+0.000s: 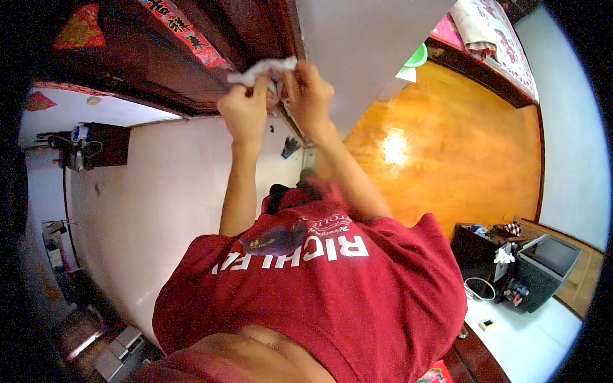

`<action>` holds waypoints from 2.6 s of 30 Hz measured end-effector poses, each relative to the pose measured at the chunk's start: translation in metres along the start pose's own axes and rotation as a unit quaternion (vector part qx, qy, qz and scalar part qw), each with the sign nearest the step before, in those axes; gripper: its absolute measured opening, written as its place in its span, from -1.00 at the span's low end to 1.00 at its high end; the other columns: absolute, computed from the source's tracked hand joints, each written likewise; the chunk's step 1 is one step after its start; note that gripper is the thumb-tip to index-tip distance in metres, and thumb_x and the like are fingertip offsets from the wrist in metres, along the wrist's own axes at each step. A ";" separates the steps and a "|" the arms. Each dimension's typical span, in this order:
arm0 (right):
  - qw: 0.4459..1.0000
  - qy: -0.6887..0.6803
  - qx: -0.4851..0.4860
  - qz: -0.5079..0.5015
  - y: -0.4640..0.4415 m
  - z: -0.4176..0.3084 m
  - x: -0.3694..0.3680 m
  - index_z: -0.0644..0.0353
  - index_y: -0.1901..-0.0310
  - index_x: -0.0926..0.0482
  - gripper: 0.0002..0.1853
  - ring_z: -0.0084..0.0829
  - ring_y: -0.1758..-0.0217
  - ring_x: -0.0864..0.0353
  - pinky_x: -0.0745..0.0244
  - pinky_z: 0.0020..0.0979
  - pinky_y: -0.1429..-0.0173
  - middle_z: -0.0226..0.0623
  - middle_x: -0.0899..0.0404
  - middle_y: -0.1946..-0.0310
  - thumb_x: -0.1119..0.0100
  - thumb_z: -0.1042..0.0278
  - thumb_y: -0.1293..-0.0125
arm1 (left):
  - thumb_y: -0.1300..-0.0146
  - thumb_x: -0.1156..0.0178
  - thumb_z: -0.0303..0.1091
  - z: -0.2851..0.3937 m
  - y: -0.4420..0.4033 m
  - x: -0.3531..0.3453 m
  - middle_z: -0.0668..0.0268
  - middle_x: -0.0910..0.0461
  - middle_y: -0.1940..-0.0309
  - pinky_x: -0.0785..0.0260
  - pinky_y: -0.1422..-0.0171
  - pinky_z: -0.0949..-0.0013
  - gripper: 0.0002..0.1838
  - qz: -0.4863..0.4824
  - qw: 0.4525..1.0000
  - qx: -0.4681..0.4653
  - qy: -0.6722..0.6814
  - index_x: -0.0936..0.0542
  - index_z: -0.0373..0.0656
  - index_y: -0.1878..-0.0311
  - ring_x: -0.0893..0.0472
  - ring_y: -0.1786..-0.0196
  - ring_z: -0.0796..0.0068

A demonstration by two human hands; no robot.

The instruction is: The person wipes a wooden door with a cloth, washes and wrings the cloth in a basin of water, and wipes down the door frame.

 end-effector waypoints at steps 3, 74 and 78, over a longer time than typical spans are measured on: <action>0.996 0.029 -0.029 -0.074 0.045 0.034 0.009 0.33 0.19 -0.49 -0.87 -0.53 0.51 -0.64 -0.49 -0.50 0.43 -0.20 -0.60 0.56 -0.18 0.56 -0.23 | -0.10 -0.27 -0.26 -0.066 0.050 -0.035 -0.02 -0.54 0.66 -0.37 0.45 0.18 -0.67 -0.074 0.990 0.118 0.001 -0.58 -0.37 0.59 -0.59 0.57 0.05; 0.995 -0.041 -0.020 -0.094 0.015 0.020 0.014 0.27 0.29 -0.46 -0.88 -0.42 0.58 -0.57 -0.41 -0.47 0.46 -0.18 -0.53 0.59 -0.23 0.51 -0.21 | -0.20 -0.26 -0.29 -0.024 0.034 0.000 0.22 -0.58 0.68 -0.31 0.52 0.36 -0.70 0.006 0.997 0.071 -0.018 -0.58 -0.29 0.56 -0.56 0.64 0.41; 0.996 -0.065 -0.011 -0.066 -0.021 -0.014 0.010 0.25 0.29 -0.47 -0.85 -0.43 0.62 -0.53 -0.39 -0.47 0.49 -0.20 -0.51 0.62 -0.27 0.49 -0.18 | -0.22 -0.25 -0.37 0.018 0.001 0.020 0.25 -0.58 0.69 -0.25 0.53 0.48 -0.73 0.041 0.999 0.019 -0.010 -0.61 -0.31 0.56 -0.44 0.63 0.68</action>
Point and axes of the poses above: each hand's wrist, its own y-axis away from the middle knuckle, its own x-axis out of the back of the hand, z = x × y, the point moved 3 cm from there along -y, towards the middle knuckle
